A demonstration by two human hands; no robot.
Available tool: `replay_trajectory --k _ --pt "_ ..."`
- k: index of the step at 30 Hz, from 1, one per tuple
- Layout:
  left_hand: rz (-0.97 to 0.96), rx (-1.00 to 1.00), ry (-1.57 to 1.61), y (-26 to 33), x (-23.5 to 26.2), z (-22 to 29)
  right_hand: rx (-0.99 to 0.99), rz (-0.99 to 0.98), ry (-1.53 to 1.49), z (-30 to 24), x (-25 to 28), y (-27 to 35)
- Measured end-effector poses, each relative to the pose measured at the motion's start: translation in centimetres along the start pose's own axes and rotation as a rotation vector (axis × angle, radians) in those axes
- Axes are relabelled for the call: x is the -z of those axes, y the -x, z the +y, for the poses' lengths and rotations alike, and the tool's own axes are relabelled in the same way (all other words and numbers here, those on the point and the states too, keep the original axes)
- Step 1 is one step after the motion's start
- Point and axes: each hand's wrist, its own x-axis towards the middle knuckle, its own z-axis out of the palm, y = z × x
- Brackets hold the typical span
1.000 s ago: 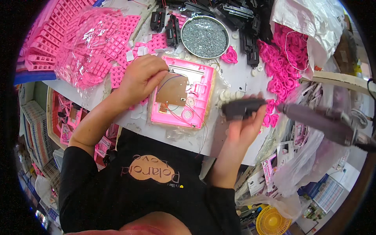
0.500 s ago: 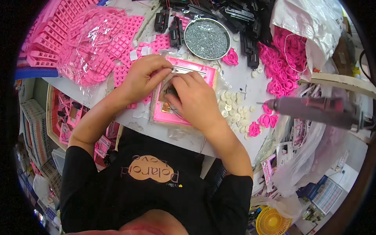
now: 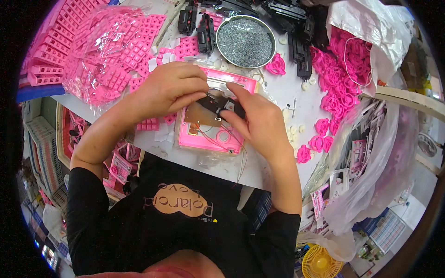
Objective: Assemble pink toy piggy banks by installing buttons, circuit boards, and internal mechanisms using a glue gun.
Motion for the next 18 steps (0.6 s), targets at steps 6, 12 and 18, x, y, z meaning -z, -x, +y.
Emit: replay_trajectory --k 6,12,18 --pt "0.023 0.12 0.047 0.1 0.0 0.1 0.222 0.118 0.074 0.5 -0.8 -0.2" --pt "0.02 0.153 0.067 0.2 0.2 0.1 0.251 0.052 0.107 1.1 0.7 -1.1" --pt "0.042 0.113 0.009 0.0 0.2 0.2 0.308 0.029 0.175 1.0 -0.6 -2.2"
